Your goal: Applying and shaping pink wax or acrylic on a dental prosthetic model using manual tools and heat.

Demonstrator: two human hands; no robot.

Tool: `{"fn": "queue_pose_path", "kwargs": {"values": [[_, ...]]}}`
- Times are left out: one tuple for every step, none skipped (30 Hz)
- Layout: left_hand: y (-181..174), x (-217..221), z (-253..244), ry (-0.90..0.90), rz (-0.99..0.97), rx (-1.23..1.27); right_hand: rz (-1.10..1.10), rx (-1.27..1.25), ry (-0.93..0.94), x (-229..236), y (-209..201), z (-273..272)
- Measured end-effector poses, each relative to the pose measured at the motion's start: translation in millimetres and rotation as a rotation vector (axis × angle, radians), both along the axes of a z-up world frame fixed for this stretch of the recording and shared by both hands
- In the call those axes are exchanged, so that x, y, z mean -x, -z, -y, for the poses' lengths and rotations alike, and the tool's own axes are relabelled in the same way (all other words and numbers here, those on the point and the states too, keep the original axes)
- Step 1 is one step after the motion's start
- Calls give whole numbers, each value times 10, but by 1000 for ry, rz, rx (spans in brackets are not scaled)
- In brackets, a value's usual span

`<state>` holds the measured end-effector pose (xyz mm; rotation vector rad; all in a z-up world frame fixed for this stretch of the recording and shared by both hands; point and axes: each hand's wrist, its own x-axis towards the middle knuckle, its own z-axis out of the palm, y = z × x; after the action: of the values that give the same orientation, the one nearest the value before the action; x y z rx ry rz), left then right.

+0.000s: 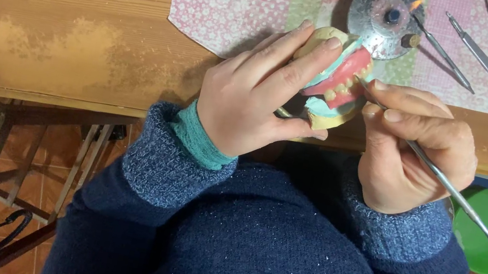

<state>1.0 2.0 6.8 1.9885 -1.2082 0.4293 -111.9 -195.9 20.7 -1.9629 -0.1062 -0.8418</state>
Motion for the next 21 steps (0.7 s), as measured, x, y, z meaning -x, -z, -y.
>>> {"fn": "queue_pose_path", "kwargs": {"values": [[1,-1,-5,12,3,-5,5,16,-8,2,-1,10],[1,1,-5,10,2,-6,4,16,-9,-2,-25,21],[0,-2,-2,8,2,-4,-3,23,-29,-8,-52,33],[-2,-4,0,5,1,-2,-10,29,-48,-13,-79,45],[-16,-5,1,5,1,-2,-10,29,-48,-12,-109,38],[-30,-7,2,13,1,-3,-29,25,-54,-10,-140,31],[-43,-9,1,21,2,-3,-47,21,-60,-10,-169,23],[-51,-7,-3,20,2,-3,-46,22,-61,-14,-172,24],[-58,-4,-8,23,1,-4,-58,29,-48,-17,-176,24],[-65,-2,-13,25,0,-6,-70,37,-36,-21,-180,25],[-67,-2,-12,24,-1,-4,-70,38,-37,-21,-197,41],[-68,-1,-11,19,-1,-9,-77,84,-37,-22,-214,56],[-69,6,-13,13,-4,-13,-85,129,-38,-18,-232,68],[-63,7,-8,12,-7,-13,-88,129,-39,-11,-261,68],[-61,-4,-2,11,-6,-15,-101,135,-58,-16,-290,71],[-60,-14,4,9,-5,-17,-115,141,-77,-20,-320,73],[-47,-16,8,7,-5,-17,-114,140,-79,-25,-357,63],[-35,-17,13,18,1,-2,-134,119,-92,-28,-394,56],[-24,-22,19,31,9,12,-151,98,-103,-29,-429,46],[-28,-18,17,32,12,11,-149,97,-103,-20,-409,61],[-37,-24,21,25,32,7,-158,15,-108,-13,-392,77]]}}
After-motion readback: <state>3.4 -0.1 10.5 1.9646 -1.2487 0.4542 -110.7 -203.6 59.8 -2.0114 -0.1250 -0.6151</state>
